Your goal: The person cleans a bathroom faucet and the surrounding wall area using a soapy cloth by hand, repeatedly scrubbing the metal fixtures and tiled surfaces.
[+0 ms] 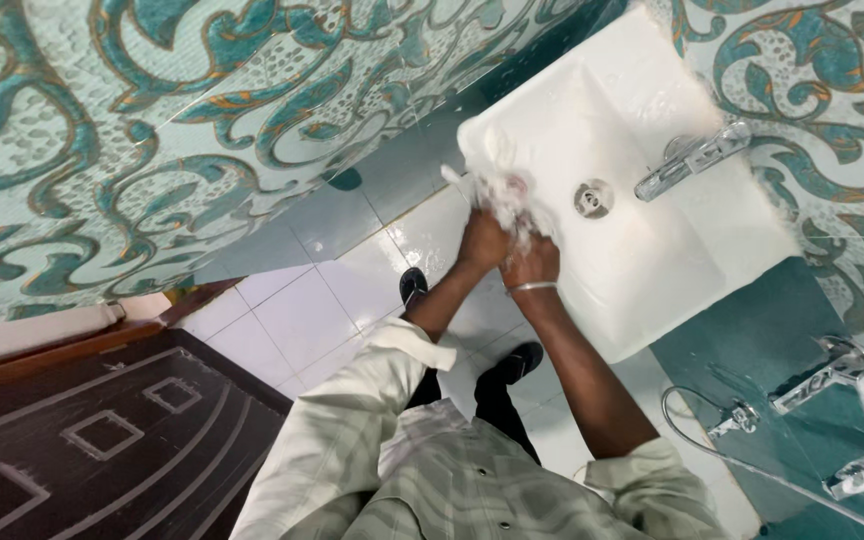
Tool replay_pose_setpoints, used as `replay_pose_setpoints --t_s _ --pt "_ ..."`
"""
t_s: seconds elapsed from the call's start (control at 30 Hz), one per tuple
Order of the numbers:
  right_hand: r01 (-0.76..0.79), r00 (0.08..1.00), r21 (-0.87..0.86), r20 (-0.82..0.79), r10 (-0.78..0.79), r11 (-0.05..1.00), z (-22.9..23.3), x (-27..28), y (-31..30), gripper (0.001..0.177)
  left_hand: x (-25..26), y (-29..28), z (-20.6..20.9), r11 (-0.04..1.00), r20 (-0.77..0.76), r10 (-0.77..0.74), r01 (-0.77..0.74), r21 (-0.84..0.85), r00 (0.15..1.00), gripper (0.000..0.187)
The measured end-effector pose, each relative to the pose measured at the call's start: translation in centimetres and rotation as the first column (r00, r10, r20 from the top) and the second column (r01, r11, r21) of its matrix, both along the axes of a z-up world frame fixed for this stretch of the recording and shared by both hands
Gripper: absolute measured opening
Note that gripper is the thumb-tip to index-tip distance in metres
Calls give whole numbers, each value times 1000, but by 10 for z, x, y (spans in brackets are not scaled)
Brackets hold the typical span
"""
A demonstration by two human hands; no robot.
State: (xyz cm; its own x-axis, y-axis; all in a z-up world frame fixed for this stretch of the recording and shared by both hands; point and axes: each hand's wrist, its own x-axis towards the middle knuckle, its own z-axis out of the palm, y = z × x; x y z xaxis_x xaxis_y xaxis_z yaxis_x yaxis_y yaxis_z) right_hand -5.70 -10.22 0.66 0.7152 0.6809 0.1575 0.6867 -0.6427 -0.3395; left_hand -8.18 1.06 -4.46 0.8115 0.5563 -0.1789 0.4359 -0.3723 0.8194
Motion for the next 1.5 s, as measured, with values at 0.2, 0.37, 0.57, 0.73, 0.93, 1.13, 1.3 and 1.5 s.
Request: replay_pose_setpoints --t_s 0.2,0.37,0.57,0.73,0.93,1.13,1.3,1.5 --pt "-16 999 -37 33 17 999 18 -6 -20 37 3 -40 -7 962 -196 75 -123 -245 978 40" --pt "92 984 -76 -144 -102 993 3 11 25 38 30 10 -11 969 -163 88 -122 -213 983 42" --pt "93 993 -204 -54 -106 974 -41 52 123 49 83 133 -60 980 -199 100 -131 -149 975 38" --pt "77 994 -129 -62 -86 989 -40 47 96 26 65 121 -61 997 121 -73 72 10 990 27" --pt "-18 1000 -30 -19 17 999 7 -3 -24 31 16 -24 -24 980 98 182 -172 -101 978 51" --pt "65 978 -71 -192 -78 995 50 -52 -164 45 -45 -192 -31 979 -76 119 -130 -157 990 51" --pt "-85 995 -307 -77 64 948 63 -50 -234 56 -65 -248 -10 992 85 44 -34 -124 995 33" --pt "-30 967 -53 -253 16 998 84 -27 -290 58 -82 -251 116 873 -319 -71 -96 -479 945 40"
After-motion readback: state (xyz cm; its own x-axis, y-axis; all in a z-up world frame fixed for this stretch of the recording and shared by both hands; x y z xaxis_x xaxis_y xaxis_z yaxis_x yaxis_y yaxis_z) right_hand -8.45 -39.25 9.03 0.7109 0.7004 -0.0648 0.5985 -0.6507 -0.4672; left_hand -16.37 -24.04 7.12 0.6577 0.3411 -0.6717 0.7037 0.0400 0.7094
